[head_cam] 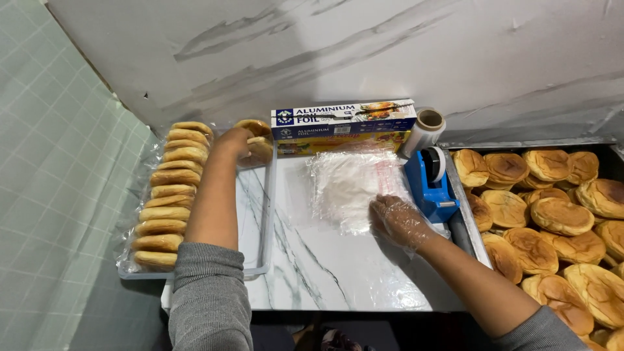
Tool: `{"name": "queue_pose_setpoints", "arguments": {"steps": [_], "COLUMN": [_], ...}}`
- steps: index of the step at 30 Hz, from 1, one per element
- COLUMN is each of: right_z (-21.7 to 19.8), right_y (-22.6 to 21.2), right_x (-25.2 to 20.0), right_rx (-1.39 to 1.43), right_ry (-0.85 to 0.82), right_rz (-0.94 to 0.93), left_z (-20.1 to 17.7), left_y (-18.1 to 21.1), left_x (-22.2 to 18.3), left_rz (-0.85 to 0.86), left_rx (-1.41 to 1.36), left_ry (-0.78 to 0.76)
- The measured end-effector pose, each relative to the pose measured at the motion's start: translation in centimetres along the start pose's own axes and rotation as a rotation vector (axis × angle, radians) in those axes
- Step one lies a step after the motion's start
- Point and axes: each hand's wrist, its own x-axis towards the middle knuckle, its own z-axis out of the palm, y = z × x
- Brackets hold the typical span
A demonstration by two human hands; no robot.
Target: Wrapping individual bread buns in plastic bags and arranging them in a storage container.
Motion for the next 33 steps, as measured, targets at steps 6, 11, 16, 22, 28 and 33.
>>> {"name": "queue_pose_setpoints", "arguments": {"steps": [6,11,16,22,28,33], "right_z": [1.2,0.5,1.4,2.4,2.3,3.0], "right_y": [0.7,0.0,0.3,1.1,1.1,1.6], "right_x": [0.5,0.3,0.5,0.9,1.1,1.4], "right_rx": [-0.089,-0.13,-0.141,-0.13,-0.035,-0.1], "right_ry": [0.029,0.041,0.058,0.085,0.069,0.066], "right_rz": [-0.022,-0.014,-0.011,-0.025,0.011,-0.002], "left_z": [4.3,6.8,7.2,6.8,8.3,10.5], "left_y": [-2.5,-2.2,0.0,2.5,2.0,-1.2], "left_x": [2.7,2.6,0.6,-1.1,0.2,5.9], "left_rz": [0.072,-0.091,-0.254,-0.183,-0.156,-0.156], "left_rx": [-0.028,0.046,-0.331,-0.44,-0.398,-0.184], "left_ry": [0.343,0.762,0.568,0.524,0.543,0.386]}}
